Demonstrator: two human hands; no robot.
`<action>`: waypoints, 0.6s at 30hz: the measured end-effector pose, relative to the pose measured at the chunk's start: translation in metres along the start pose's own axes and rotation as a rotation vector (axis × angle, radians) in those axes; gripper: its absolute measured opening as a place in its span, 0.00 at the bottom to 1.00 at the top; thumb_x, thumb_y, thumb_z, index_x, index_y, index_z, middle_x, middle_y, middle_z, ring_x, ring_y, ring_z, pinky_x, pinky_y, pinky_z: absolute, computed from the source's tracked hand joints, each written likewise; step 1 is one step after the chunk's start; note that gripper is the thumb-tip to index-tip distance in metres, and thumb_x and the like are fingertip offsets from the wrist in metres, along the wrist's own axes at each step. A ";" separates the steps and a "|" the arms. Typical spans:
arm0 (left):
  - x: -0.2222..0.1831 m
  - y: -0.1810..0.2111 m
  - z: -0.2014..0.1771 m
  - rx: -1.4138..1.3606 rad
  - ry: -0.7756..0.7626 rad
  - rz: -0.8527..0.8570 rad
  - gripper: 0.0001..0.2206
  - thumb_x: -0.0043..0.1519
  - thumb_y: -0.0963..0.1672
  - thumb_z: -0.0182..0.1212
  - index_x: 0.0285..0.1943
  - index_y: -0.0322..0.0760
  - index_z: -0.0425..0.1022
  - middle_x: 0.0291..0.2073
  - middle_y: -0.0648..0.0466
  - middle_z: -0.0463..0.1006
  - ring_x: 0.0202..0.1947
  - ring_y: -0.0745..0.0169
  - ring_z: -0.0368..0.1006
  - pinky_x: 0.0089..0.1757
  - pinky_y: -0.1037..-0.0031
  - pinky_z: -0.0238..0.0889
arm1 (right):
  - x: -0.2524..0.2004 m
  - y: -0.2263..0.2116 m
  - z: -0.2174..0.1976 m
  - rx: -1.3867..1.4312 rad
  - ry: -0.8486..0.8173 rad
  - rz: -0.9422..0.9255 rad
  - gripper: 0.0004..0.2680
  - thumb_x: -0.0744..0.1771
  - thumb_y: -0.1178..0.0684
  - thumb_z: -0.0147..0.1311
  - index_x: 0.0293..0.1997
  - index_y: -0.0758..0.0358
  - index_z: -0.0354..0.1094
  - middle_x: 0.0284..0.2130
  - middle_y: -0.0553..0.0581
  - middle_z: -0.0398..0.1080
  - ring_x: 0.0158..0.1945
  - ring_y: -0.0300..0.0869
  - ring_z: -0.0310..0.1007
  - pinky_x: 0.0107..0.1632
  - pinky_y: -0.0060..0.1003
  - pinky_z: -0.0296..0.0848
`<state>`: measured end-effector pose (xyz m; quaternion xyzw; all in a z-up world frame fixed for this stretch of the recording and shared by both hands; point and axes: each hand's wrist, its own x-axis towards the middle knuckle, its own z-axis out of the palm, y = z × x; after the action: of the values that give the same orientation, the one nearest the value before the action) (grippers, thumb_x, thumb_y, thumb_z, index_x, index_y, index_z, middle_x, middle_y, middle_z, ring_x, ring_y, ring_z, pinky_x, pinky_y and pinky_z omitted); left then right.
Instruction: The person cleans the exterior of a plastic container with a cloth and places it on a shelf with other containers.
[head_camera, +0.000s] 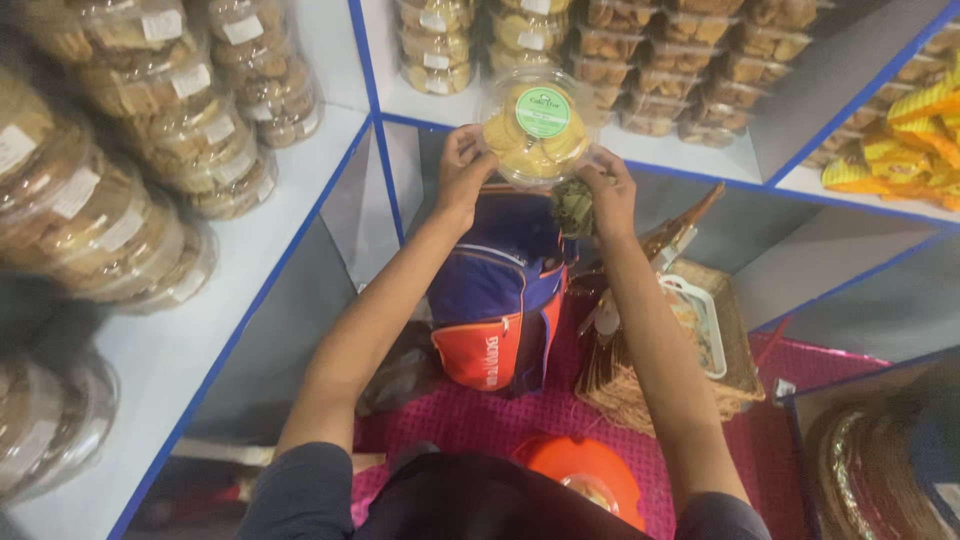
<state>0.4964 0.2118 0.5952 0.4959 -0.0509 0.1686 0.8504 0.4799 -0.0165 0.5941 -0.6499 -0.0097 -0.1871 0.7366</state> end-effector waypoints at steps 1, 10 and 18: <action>-0.010 -0.001 -0.004 0.004 0.002 -0.005 0.28 0.48 0.35 0.66 0.61 0.36 0.69 0.57 0.44 0.65 0.62 0.51 0.67 0.56 0.60 0.70 | -0.011 0.000 -0.003 0.000 0.001 0.007 0.17 0.65 0.52 0.66 0.61 0.57 0.70 0.44 0.63 0.73 0.48 0.51 0.80 0.51 0.50 0.81; -0.112 -0.015 -0.052 0.046 -0.033 -0.080 0.28 0.48 0.34 0.66 0.60 0.38 0.69 0.56 0.45 0.66 0.62 0.49 0.67 0.56 0.60 0.70 | -0.160 -0.059 -0.012 -0.162 -0.143 0.161 0.16 0.70 0.46 0.57 0.65 0.53 0.66 0.56 0.67 0.69 0.60 0.58 0.72 0.60 0.58 0.71; -0.219 -0.028 -0.096 0.091 -0.044 -0.191 0.28 0.46 0.35 0.66 0.58 0.39 0.68 0.51 0.47 0.65 0.56 0.52 0.70 0.54 0.62 0.72 | -0.262 -0.055 -0.044 -0.194 -0.173 0.218 0.18 0.66 0.47 0.58 0.63 0.57 0.70 0.52 0.69 0.72 0.58 0.57 0.72 0.59 0.53 0.72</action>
<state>0.2930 0.2305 0.4681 0.5400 -0.0144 0.0780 0.8379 0.2105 0.0051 0.5722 -0.7288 0.0155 -0.0493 0.6828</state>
